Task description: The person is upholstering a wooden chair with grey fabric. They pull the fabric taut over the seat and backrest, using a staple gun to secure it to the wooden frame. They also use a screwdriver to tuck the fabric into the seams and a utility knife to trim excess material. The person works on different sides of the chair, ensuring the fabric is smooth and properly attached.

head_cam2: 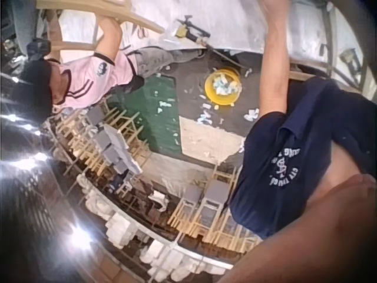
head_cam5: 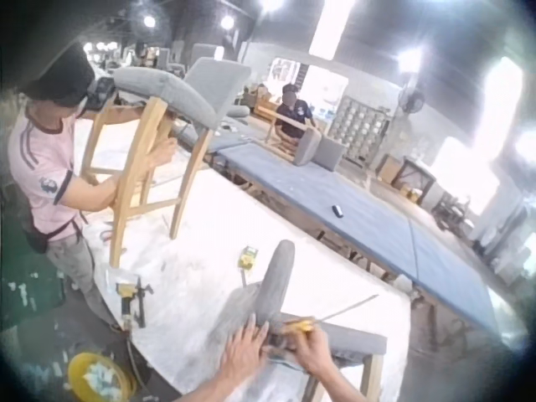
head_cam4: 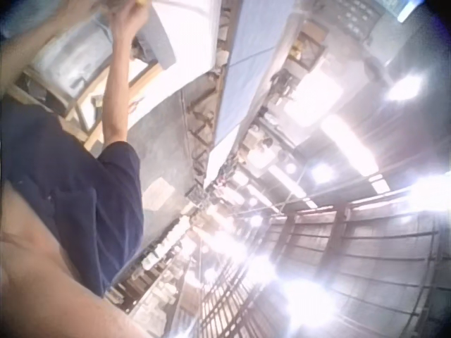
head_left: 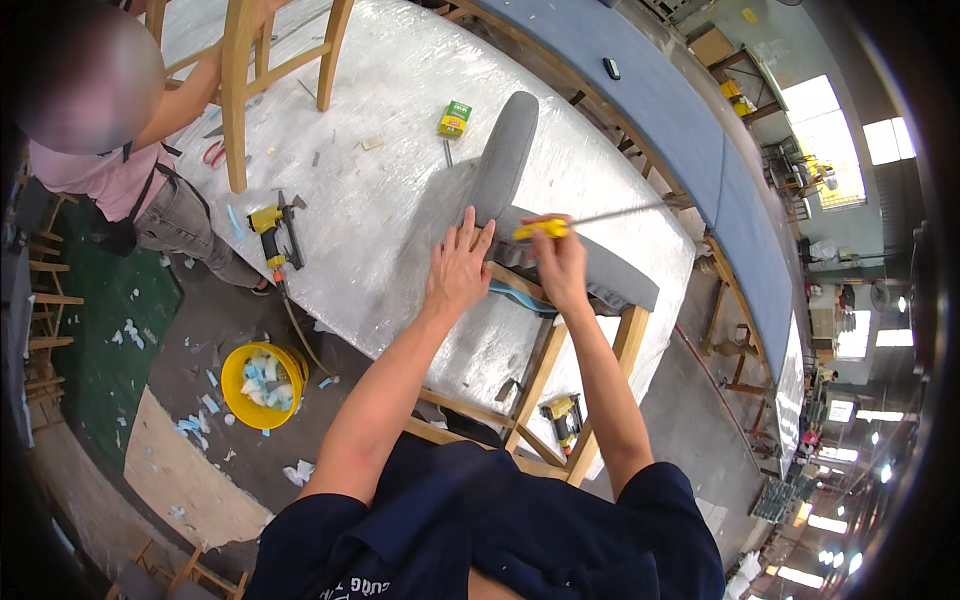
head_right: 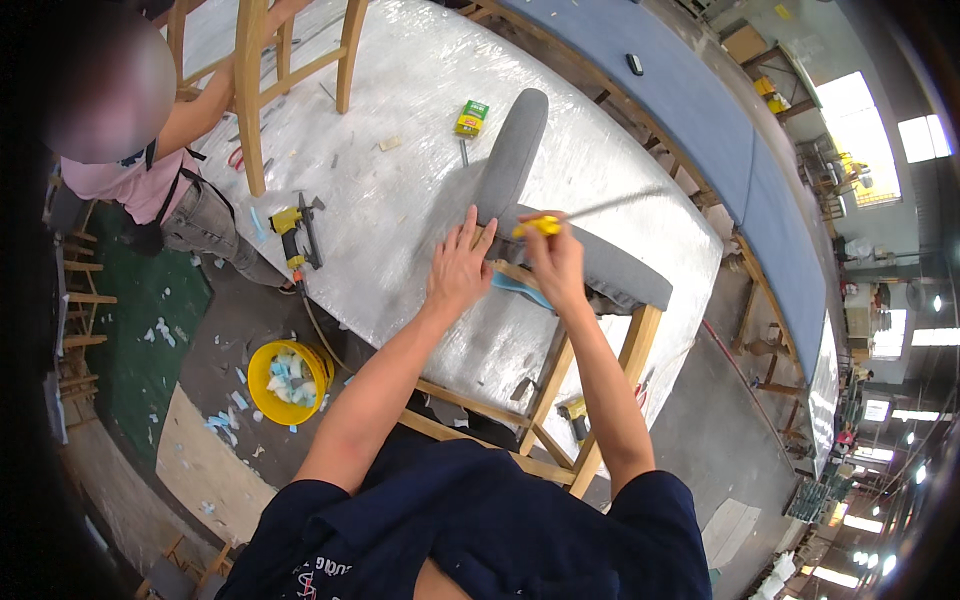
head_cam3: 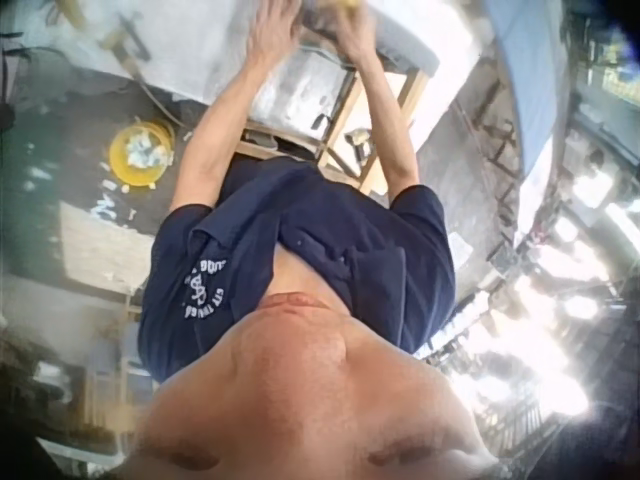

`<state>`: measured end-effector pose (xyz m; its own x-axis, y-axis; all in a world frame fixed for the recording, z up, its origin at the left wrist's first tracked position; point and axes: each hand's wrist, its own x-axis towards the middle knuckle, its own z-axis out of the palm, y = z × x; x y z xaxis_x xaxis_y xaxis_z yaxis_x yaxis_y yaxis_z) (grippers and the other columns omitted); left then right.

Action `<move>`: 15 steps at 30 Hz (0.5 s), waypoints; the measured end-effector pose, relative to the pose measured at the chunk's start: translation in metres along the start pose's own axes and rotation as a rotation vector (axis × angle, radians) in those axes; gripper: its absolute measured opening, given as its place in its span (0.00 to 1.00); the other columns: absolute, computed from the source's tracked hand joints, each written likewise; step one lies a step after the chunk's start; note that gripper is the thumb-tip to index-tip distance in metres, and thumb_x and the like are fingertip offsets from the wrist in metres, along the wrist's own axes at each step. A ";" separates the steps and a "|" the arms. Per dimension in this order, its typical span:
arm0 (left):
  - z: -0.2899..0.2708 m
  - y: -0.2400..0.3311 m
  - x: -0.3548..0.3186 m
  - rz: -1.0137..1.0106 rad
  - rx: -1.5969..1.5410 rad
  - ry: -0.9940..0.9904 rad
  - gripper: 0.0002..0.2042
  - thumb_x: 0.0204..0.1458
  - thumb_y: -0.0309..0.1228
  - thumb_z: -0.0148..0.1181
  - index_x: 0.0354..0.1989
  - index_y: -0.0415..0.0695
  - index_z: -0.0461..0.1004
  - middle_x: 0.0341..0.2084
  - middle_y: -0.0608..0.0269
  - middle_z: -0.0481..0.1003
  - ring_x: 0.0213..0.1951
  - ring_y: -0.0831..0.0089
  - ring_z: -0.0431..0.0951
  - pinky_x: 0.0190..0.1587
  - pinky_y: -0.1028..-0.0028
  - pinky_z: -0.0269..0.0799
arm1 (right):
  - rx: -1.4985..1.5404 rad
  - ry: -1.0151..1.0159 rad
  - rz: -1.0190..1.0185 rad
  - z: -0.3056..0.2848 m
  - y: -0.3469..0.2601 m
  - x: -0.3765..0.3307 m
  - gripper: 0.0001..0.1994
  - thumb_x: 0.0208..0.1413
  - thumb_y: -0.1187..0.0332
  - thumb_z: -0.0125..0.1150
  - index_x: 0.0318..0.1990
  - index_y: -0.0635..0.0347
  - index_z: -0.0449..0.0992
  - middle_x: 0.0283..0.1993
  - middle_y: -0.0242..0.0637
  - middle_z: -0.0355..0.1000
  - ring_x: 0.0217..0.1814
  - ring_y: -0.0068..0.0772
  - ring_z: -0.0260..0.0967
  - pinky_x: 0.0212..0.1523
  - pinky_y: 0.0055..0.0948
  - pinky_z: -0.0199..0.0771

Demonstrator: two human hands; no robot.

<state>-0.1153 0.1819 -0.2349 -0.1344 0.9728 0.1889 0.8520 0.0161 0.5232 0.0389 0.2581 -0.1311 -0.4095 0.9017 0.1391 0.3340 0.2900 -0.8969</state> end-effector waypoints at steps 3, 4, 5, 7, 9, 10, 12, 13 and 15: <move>-0.001 0.003 0.002 -0.035 0.048 -0.035 0.43 0.54 0.32 0.65 0.80 0.59 0.53 0.79 0.46 0.48 0.66 0.48 0.66 0.61 0.53 0.69 | 0.057 0.340 -0.018 -0.044 -0.010 -0.038 0.09 0.74 0.66 0.55 0.51 0.62 0.73 0.38 0.32 0.80 0.32 0.14 0.69 0.30 0.20 0.69; -0.002 0.003 0.002 -0.029 0.059 -0.053 0.44 0.53 0.31 0.64 0.80 0.60 0.52 0.79 0.45 0.48 0.66 0.47 0.66 0.61 0.53 0.69 | 0.016 0.423 0.027 -0.063 -0.008 -0.056 0.09 0.74 0.65 0.54 0.49 0.61 0.73 0.36 0.31 0.79 0.31 0.14 0.68 0.29 0.19 0.67; -0.002 0.003 0.002 -0.019 0.071 -0.072 0.44 0.53 0.30 0.62 0.81 0.61 0.51 0.79 0.44 0.47 0.66 0.46 0.66 0.61 0.53 0.68 | -0.024 0.509 0.075 -0.083 -0.005 -0.077 0.09 0.74 0.64 0.54 0.48 0.60 0.74 0.34 0.31 0.77 0.30 0.13 0.67 0.28 0.18 0.66; -0.004 0.006 -0.001 0.003 0.071 -0.087 0.44 0.52 0.29 0.61 0.81 0.62 0.51 0.79 0.42 0.47 0.67 0.45 0.65 0.61 0.52 0.68 | 0.011 0.707 0.074 -0.128 0.025 -0.121 0.09 0.74 0.63 0.54 0.46 0.58 0.74 0.29 0.28 0.73 0.28 0.14 0.65 0.27 0.18 0.64; -0.005 0.007 0.002 0.017 0.063 -0.051 0.44 0.53 0.29 0.61 0.81 0.61 0.52 0.79 0.40 0.46 0.67 0.44 0.65 0.62 0.52 0.67 | -0.002 0.817 0.253 -0.172 0.061 -0.169 0.08 0.74 0.62 0.55 0.46 0.57 0.74 0.26 0.26 0.69 0.27 0.14 0.65 0.26 0.18 0.62; -0.007 0.009 0.003 0.016 0.070 -0.043 0.43 0.53 0.30 0.61 0.80 0.60 0.53 0.78 0.40 0.47 0.67 0.44 0.65 0.63 0.52 0.67 | 0.003 0.839 0.319 -0.187 0.082 -0.189 0.11 0.74 0.60 0.55 0.44 0.58 0.75 0.25 0.25 0.67 0.26 0.16 0.65 0.25 0.22 0.63; -0.010 0.014 0.003 0.018 0.082 -0.043 0.42 0.53 0.30 0.62 0.79 0.57 0.54 0.78 0.40 0.48 0.67 0.44 0.64 0.63 0.51 0.65 | -0.084 0.843 0.494 -0.212 0.145 -0.237 0.16 0.72 0.54 0.57 0.41 0.60 0.76 0.24 0.27 0.67 0.24 0.20 0.66 0.26 0.29 0.65; -0.007 0.018 0.004 0.046 0.090 -0.023 0.41 0.53 0.31 0.62 0.79 0.55 0.56 0.78 0.39 0.48 0.67 0.44 0.64 0.64 0.51 0.64 | -0.179 0.827 0.601 -0.224 0.186 -0.266 0.19 0.70 0.52 0.58 0.40 0.61 0.77 0.23 0.29 0.68 0.24 0.23 0.67 0.27 0.32 0.67; -0.002 0.016 0.004 0.081 0.120 0.020 0.40 0.53 0.31 0.62 0.77 0.51 0.58 0.78 0.39 0.48 0.69 0.44 0.62 0.66 0.50 0.62 | -0.329 0.724 0.759 -0.222 0.239 -0.296 0.24 0.67 0.47 0.60 0.37 0.64 0.79 0.23 0.33 0.71 0.25 0.29 0.69 0.30 0.37 0.69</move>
<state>-0.1031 0.1855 -0.2246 -0.0721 0.9673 0.2433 0.9147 -0.0331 0.4027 0.4280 0.1318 -0.2932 0.5576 0.8251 -0.0913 0.5425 -0.4455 -0.7122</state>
